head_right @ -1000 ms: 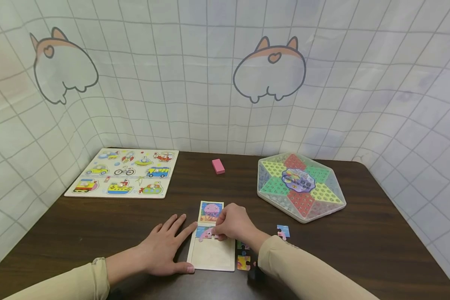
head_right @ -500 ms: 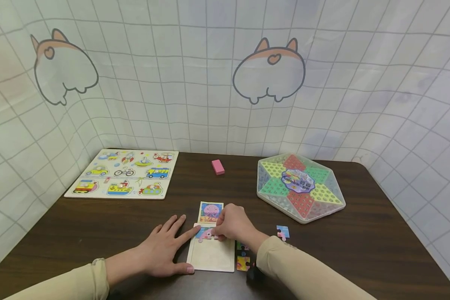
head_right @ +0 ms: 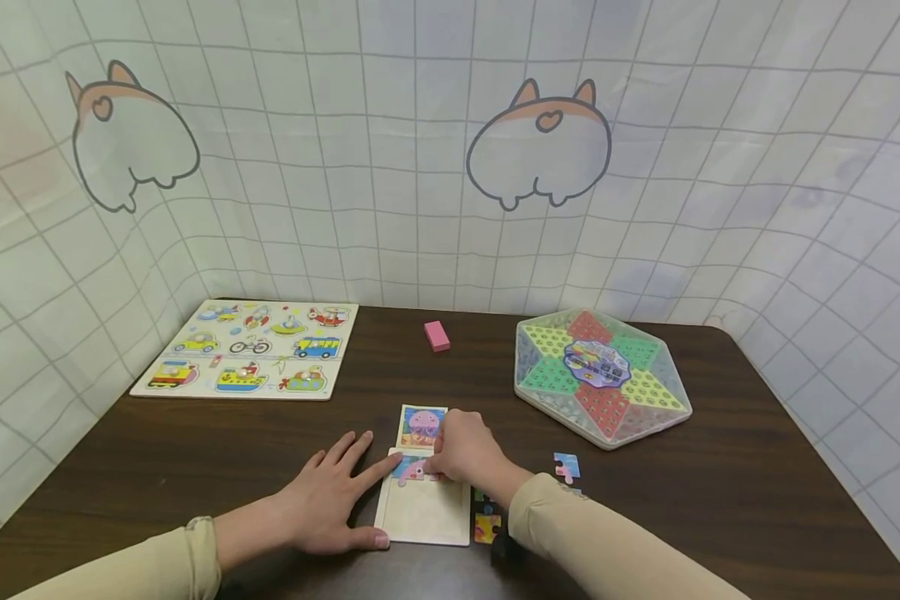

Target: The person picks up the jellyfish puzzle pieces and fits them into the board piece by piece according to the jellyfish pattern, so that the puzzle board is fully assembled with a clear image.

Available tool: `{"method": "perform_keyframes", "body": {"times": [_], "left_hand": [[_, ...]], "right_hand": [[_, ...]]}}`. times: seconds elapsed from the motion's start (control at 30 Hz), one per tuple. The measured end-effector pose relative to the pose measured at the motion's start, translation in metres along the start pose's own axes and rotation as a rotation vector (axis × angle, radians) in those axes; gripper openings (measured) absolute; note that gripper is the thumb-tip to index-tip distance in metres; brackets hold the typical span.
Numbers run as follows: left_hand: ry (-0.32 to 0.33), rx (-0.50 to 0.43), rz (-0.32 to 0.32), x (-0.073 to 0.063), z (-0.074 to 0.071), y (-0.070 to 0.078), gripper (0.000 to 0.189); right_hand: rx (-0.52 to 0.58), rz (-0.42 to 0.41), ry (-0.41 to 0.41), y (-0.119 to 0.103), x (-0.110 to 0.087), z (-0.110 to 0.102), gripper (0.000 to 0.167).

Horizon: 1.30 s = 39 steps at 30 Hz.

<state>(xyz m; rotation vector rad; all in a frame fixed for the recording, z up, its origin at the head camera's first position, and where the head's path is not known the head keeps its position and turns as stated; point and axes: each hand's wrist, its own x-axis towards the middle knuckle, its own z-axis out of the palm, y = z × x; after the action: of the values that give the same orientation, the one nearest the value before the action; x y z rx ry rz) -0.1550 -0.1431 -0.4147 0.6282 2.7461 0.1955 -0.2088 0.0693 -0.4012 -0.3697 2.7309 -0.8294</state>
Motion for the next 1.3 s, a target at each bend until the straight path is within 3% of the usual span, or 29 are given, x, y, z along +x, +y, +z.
{"method": "perform_keyframes", "body": {"times": [0.2, 0.37, 0.53, 0.67, 0.87, 1.07, 1.3], "left_hand": [[-0.012, 0.003, -0.005, 0.001, 0.0, 0.0, 0.097], [-0.016, 0.007, -0.011, 0.002, -0.001, 0.001, 0.098], [-0.016, 0.017, -0.01, 0.002, -0.001, 0.001, 0.098], [-0.018, 0.016, -0.011, 0.002, -0.002, 0.001, 0.098], [-0.017, 0.014, -0.008, 0.002, -0.003, 0.002, 0.098], [-0.016, 0.011, -0.009, 0.001, -0.003, 0.002, 0.098], [-0.03, 0.001, -0.019, 0.001, -0.001, 0.001, 0.098]], "right_hand": [[0.046, -0.018, -0.034, 0.004, -0.007, -0.011, 0.015], [0.03, -0.175, -0.087, 0.015, -0.017, -0.023, 0.014], [-0.135, -0.399, -0.173, 0.028, -0.025, -0.029, 0.032], [-0.322, -0.503, -0.272, 0.033, -0.031, -0.028, 0.048], [-0.488, -0.558, -0.279, 0.033, -0.036, -0.025, 0.052], [-0.526, -0.562, -0.308, 0.034, -0.038, -0.027, 0.051], [-0.509, -0.55, -0.345, 0.036, -0.039, -0.027, 0.067]]}}
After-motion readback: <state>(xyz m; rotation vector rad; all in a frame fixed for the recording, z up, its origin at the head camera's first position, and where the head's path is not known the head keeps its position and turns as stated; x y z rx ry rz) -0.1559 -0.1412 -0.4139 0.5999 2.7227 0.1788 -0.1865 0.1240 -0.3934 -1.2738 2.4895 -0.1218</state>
